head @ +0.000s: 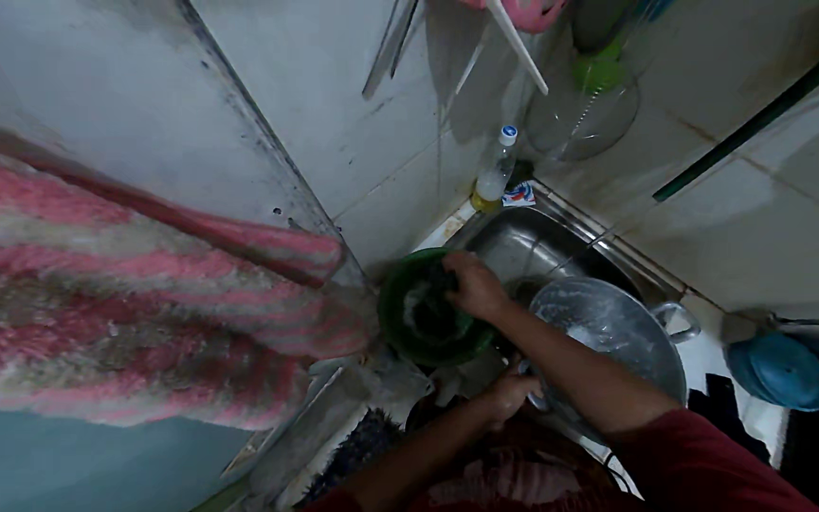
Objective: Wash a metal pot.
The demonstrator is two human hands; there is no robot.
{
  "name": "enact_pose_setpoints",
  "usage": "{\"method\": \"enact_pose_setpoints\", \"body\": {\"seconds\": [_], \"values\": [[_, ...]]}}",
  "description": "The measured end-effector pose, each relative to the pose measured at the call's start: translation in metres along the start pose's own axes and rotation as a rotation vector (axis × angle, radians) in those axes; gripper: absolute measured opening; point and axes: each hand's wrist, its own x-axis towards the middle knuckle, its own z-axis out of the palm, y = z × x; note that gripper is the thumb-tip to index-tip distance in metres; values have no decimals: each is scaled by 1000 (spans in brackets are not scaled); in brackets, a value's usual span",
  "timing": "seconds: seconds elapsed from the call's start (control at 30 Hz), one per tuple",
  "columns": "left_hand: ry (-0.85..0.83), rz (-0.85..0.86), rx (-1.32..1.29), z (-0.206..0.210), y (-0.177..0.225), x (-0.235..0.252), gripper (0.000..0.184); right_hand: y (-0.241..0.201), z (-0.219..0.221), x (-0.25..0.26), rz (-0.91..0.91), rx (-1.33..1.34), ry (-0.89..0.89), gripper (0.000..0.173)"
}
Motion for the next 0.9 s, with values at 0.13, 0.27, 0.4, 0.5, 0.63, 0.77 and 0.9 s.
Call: {"method": "enact_pose_setpoints", "body": {"seconds": [0.13,0.27,0.4,0.5,0.63,0.77,0.9], "values": [[-32,8,-69,1,-1,5,94,-27,-80,-62,269,391,111,60],[-65,5,-105,7,3,2,94,74,-91,-136,417,314,370,46],[-111,-12,-52,21,4,0,92,110,-43,-181,767,242,428,58],[-32,-12,-46,28,5,9,92,88,-14,-225,502,347,130,44],[14,-23,-39,28,2,6,91,145,-77,-258,627,-254,-190,42],[-27,-34,-28,40,8,12,91,123,-53,-203,748,-63,165,46],[29,7,-35,33,14,16,91,105,-44,-236,509,134,-86,40]]}}
